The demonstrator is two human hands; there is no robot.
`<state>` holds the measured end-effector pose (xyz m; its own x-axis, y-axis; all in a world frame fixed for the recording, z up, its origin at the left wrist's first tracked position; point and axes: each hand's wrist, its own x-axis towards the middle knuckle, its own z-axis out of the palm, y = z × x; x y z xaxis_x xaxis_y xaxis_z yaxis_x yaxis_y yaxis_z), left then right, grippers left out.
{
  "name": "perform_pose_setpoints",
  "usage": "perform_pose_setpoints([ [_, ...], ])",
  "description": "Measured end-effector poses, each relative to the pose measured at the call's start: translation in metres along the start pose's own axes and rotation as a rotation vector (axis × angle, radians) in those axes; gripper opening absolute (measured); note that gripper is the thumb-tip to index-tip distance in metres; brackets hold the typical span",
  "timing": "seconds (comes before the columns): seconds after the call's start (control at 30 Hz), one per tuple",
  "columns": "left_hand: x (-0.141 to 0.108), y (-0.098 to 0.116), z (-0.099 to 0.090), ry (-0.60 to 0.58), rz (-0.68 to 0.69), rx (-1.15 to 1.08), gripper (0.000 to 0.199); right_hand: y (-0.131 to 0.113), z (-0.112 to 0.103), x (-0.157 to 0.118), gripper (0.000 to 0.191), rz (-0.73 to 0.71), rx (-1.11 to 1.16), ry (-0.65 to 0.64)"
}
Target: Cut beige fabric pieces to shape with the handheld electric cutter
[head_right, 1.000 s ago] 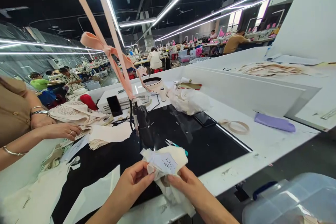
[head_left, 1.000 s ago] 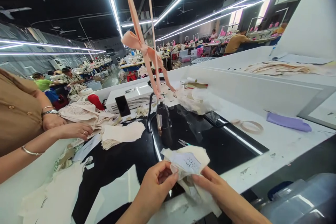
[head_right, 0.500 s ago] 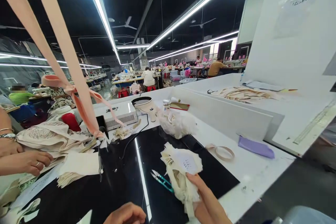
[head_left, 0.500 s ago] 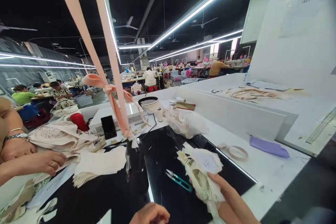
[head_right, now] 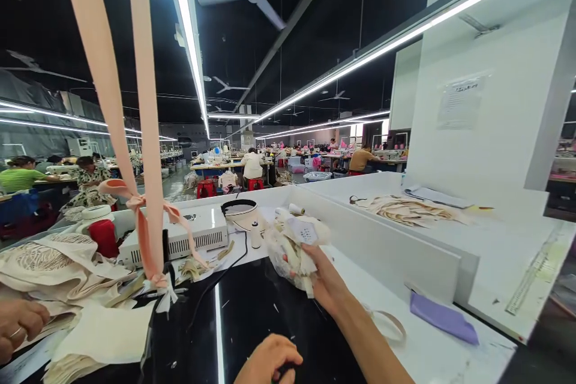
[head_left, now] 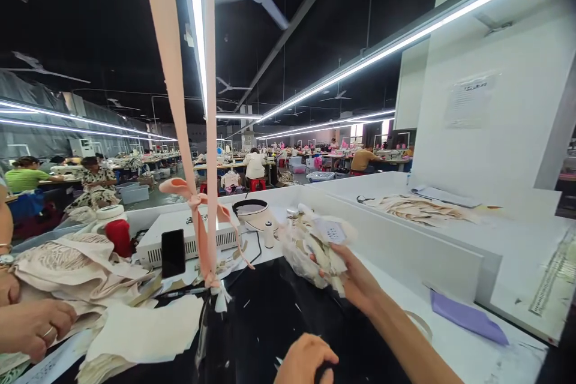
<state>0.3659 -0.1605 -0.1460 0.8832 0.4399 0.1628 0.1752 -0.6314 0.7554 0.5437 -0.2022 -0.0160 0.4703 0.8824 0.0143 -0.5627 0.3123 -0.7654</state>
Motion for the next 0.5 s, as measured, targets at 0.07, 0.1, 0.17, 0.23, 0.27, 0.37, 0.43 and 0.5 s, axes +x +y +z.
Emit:
perform_pose_setpoints([
  [0.07, 0.01, 0.001, -0.003, 0.146, -0.001, 0.035, 0.04, 0.02, 0.014, 0.018, 0.035, 0.056, -0.064, -0.016],
  [0.1, 0.014, 0.003, -0.006, 0.206, -0.023, 0.056, 0.039, 0.029, 0.017, 0.027, 0.03, 0.079, -0.096, 0.006],
  [0.17, 0.022, 0.008, -0.013, 0.289, -0.067, 0.115, 0.038, 0.041, 0.015, 0.041, 0.017, 0.1, -0.148, 0.087],
  [0.23, 0.033, 0.014, -0.019, 0.334, -0.098, 0.2, 0.038, 0.039, 0.002, 0.049, 0.006, 0.058, -0.163, 0.2],
  [0.27, 0.04, 0.017, -0.02, 0.345, -0.116, 0.267, 0.039, 0.034, -0.008, 0.051, 0.007, 0.017, -0.156, 0.252],
  [0.37, 0.068, 0.029, -0.017, 0.364, -0.19, 0.482, 0.047, 0.008, -0.036, 0.043, 0.014, -0.103, -0.11, 0.356],
  [0.43, 0.09, 0.037, -0.01, 0.359, -0.215, 0.551, 0.055, -0.006, -0.051, 0.031, 0.023, -0.133, -0.081, 0.384],
  [0.5, 0.112, 0.045, -0.003, 0.347, -0.202, 0.56, 0.063, -0.012, -0.061, 0.017, 0.03, -0.115, -0.055, 0.391],
])
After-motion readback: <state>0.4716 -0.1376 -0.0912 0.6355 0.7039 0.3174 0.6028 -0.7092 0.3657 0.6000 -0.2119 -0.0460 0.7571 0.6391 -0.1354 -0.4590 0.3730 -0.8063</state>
